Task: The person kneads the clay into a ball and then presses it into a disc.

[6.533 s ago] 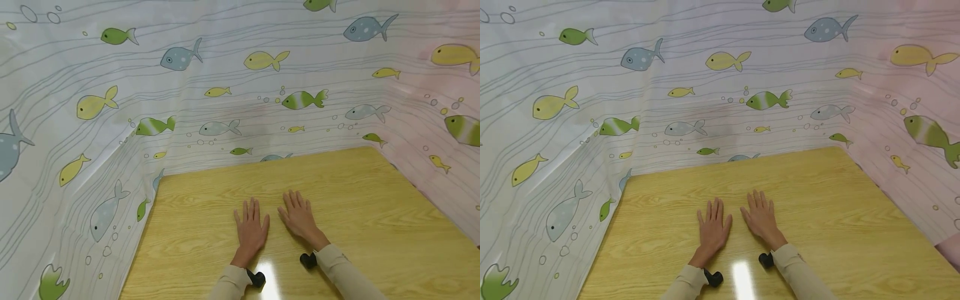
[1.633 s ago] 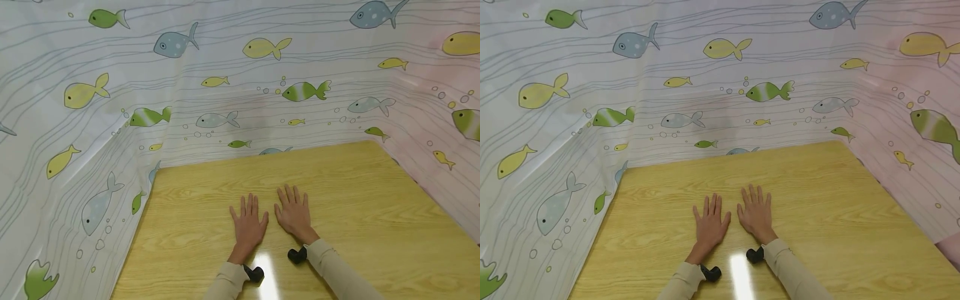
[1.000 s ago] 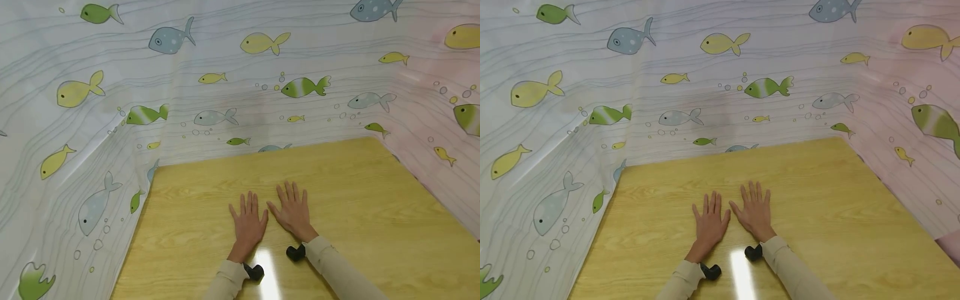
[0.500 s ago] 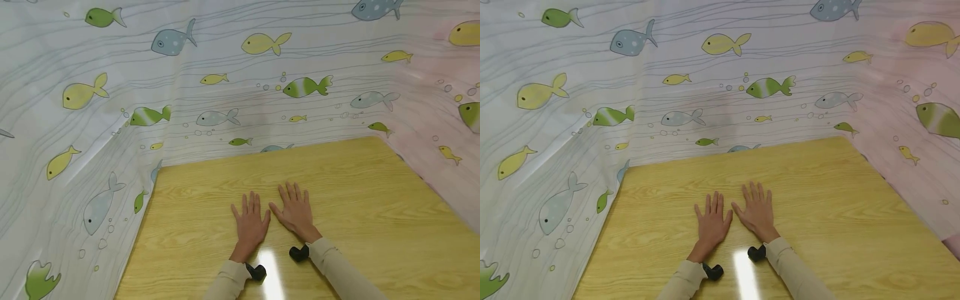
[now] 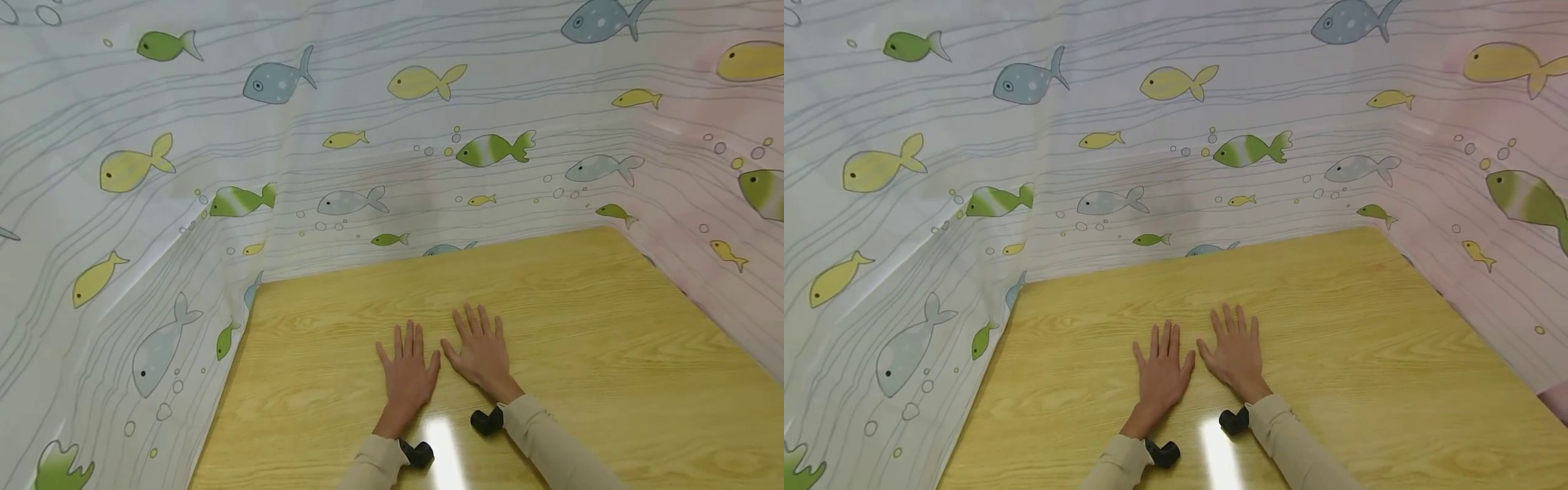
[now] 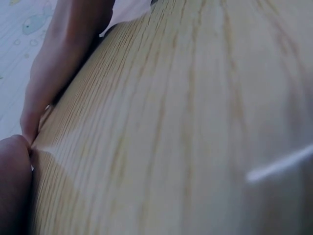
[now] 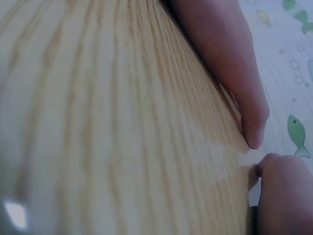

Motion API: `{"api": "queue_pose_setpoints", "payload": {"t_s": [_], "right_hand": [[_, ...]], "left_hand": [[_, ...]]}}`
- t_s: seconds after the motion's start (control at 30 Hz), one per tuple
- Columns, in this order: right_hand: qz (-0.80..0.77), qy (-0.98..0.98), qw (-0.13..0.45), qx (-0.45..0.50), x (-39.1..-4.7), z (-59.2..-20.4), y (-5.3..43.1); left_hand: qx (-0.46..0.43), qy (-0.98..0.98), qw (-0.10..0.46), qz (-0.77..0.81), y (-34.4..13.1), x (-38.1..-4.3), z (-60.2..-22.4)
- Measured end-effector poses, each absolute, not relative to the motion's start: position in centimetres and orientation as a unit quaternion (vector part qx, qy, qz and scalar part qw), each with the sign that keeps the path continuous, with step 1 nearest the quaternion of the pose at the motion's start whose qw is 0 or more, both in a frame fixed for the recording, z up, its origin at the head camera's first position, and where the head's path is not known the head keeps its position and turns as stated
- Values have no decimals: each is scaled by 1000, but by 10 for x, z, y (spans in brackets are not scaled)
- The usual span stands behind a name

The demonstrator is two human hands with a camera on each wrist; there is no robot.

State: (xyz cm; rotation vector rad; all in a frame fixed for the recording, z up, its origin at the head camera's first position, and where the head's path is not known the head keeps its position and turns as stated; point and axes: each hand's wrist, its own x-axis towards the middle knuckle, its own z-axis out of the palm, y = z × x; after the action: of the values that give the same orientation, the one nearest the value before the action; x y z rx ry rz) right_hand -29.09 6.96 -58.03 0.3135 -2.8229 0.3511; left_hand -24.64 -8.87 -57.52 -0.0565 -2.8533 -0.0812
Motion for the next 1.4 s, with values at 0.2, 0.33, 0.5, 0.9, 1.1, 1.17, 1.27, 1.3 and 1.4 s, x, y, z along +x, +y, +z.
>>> {"api": "queue_pose_setpoints", "payload": {"t_s": [0.2, 0.33, 0.5, 0.9, 1.1, 1.17, 1.27, 1.3, 1.4], "right_hand": [[131, -975, 142, 112, -290, -579, 70], [137, -974, 139, 115, -289, -579, 71], [132, -973, 152, 113, -292, -575, 73], [151, -972, 135, 122, -290, -574, 70], [150, -973, 124, 126, -289, -574, 69], [151, -973, 122, 127, -289, -574, 68], [154, -973, 119, 124, -288, -574, 69], [155, -973, 118, 123, -288, -573, 70], [162, -972, 116, 124, -288, -572, 72]], "left_hand": [[-22, -987, 156, -29, -89, -246, -576], [-22, -987, 158, -30, -88, -246, -576], [-25, -985, 167, -33, -86, -250, -576], [-24, -983, 173, -61, -91, -249, -576], [-17, -984, 170, -43, -93, -248, -576], [-14, -984, 172, -44, -93, -247, -576], [-17, -983, 176, -53, -92, -247, -576], [-17, -983, 176, -56, -92, -248, -576], [-16, -982, 177, -60, -91, -249, -577]]}}
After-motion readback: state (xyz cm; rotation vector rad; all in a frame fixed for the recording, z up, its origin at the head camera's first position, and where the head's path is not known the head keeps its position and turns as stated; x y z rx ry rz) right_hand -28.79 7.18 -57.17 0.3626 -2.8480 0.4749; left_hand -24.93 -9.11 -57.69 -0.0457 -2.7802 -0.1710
